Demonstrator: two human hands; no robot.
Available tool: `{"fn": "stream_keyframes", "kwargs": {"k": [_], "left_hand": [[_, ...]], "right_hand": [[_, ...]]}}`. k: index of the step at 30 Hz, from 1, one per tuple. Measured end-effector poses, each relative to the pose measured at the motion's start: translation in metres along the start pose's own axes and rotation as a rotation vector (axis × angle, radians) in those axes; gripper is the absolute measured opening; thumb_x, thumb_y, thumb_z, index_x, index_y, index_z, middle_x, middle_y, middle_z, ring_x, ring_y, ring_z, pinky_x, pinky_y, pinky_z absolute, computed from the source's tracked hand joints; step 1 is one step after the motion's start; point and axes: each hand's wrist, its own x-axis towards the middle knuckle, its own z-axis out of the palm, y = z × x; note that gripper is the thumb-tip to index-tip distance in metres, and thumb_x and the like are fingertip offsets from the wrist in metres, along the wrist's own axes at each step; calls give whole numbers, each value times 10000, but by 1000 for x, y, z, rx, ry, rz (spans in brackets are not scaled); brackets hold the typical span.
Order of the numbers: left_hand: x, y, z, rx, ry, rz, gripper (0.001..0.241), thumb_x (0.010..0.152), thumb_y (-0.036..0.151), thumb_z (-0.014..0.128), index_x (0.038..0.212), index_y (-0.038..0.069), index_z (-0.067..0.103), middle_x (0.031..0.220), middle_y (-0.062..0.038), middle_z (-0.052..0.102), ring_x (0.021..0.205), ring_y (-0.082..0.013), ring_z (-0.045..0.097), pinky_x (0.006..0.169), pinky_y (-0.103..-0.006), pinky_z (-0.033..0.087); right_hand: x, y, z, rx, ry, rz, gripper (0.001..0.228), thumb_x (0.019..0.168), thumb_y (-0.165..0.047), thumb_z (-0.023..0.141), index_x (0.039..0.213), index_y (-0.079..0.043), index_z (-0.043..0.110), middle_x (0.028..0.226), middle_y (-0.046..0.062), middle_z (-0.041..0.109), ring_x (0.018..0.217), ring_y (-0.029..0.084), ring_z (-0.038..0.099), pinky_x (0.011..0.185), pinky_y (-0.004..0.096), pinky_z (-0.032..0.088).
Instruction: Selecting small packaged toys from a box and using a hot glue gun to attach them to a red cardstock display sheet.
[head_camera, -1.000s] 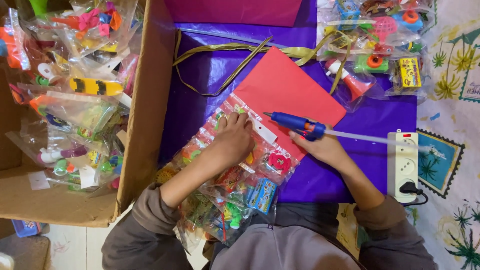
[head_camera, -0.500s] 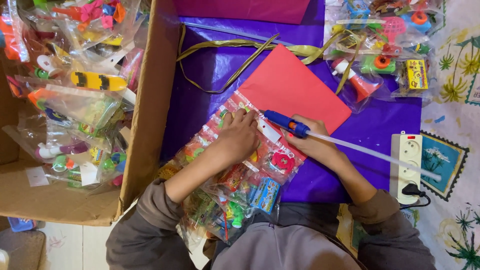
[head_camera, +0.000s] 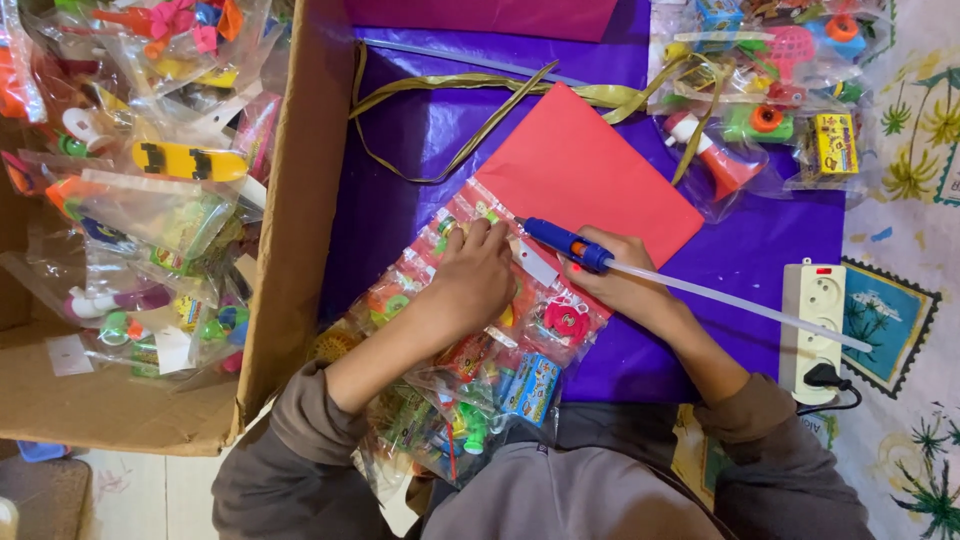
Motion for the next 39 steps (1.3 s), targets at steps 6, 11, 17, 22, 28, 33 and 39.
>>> {"fn": "stream_keyframes", "kwargs": {"k": [6,11,17,22,28,33,39], "left_hand": [[-12,3,3,34,-1,44,458,962,335,469,1237,19,654,1294,-124,527,1215,-307,394,931,-454,294],[-5,0,21,19,30,55,471,947,373,490,1201,23,677,1210,-127,562,1176,-308,424,921,-465,317],[-10,2,19,28,59,60,471,959,334,473,1238,3,661,1219,-147,576,1188,-321,438,928,-467,327],[-9,1,18,33,70,61,474,953,345,492,1231,6,671,1221,-147,592,1194,-322,446,936,-473,331],[-8,0,19,22,68,59,471,962,338,488,1239,3,671,1215,-146,594,1197,-321,445,938,-476,325],[-10,-1,18,23,77,62,468,962,338,485,1238,9,670,1216,-141,592,1198,-316,445,937,-473,325],[-11,-1,15,25,65,66,472,973,346,477,1246,10,666,1224,-137,589,1211,-314,441,943,-475,321]], "right_hand": [[1,6,1,-35,-15,-2,228,814,-212,843,949,-131,677,724,150,670,670,298,685,621,377,524],[3,-2,-2,-55,-39,5,237,814,-209,837,958,-119,671,741,161,683,690,328,695,629,399,523],[4,1,-2,-71,-60,17,255,821,-240,841,949,-114,660,749,161,682,697,329,693,633,403,523],[2,3,-1,-97,-44,-9,250,819,-256,838,915,-119,654,731,152,672,685,334,691,618,398,522],[0,9,0,-110,-31,-25,271,810,-285,849,900,-120,654,717,144,671,677,323,692,607,394,521],[-1,10,0,-115,-51,18,269,812,-294,841,897,-125,650,717,149,669,673,336,689,609,402,519],[-2,21,1,-117,-63,60,273,800,-311,839,899,-138,652,721,151,671,672,334,685,613,410,515]]}}
